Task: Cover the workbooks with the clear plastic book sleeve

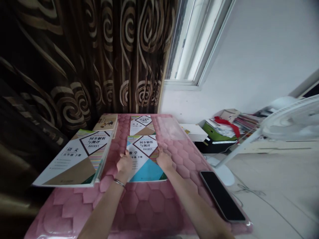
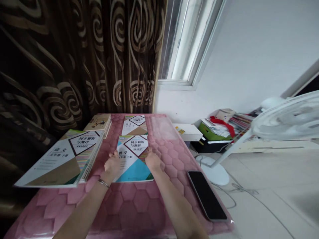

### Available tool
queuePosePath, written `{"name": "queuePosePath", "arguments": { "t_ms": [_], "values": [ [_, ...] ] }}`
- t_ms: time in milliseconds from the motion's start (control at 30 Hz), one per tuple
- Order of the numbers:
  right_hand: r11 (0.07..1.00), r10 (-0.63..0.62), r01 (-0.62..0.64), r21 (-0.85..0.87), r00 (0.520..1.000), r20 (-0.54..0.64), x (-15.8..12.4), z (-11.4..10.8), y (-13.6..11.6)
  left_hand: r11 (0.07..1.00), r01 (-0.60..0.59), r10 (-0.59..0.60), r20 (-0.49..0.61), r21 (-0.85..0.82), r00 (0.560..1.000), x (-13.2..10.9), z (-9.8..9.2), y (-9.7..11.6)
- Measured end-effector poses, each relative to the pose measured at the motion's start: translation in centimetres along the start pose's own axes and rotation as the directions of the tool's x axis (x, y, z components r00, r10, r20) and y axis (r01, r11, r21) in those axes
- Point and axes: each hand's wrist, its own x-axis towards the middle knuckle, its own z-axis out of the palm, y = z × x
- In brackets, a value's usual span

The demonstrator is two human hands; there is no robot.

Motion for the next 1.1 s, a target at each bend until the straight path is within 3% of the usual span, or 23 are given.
{"name": "queuePosePath", "arguments": {
  "t_ms": [233, 367, 467, 600, 767, 933, 967, 1100],
  "values": [
    [0.997, -0.079, 0.079, -0.010, 0.997, 0.005, -0.5, -0.6, 0.1, 0.996, -0.057, 0.056, 0.024, 0.063, 0.998, -0.3, -0.9, -0.4],
    [0.995, -0.088, 0.087, -0.040, 0.996, -0.023, -1.1, 0.1, 0.5, 0.991, -0.118, 0.120, -0.025, 0.055, 0.992, -0.7, -1.2, -1.8],
    [0.985, -0.169, 0.167, -0.047, 0.985, -0.033, -2.2, 0.5, 1.3, 0.977, -0.215, 0.215, -0.060, 0.016, 0.975, -1.3, -0.9, -3.1],
    [0.963, -0.257, 0.250, -0.105, 0.965, -0.058, -4.3, 0.8, 2.6, 0.906, -0.423, 0.422, -0.026, -0.022, 0.906, -1.6, -0.3, -4.9],
    [0.948, -0.301, 0.294, -0.121, 0.952, -0.047, -6.1, 0.9, 4.5, 0.856, -0.517, 0.517, 0.003, -0.020, 0.856, -2.0, -0.1, -5.6],
    [0.929, -0.362, 0.363, -0.080, 0.932, 0.024, -6.6, 0.6, 5.4, 0.667, -0.741, 0.744, 0.042, -0.074, 0.666, -4.2, -0.2, -4.8],
    [0.922, -0.379, 0.379, -0.075, 0.925, 0.019, -6.9, 0.5, 5.4, 0.652, -0.754, 0.758, 0.053, -0.084, 0.650, -4.5, -0.2, -4.8],
    [0.840, -0.531, 0.531, -0.106, 0.847, 0.031, -8.3, 0.4, 5.0, 0.656, -0.749, 0.755, 0.068, -0.095, 0.652, -4.7, 0.0, -5.0]
  ]
}}
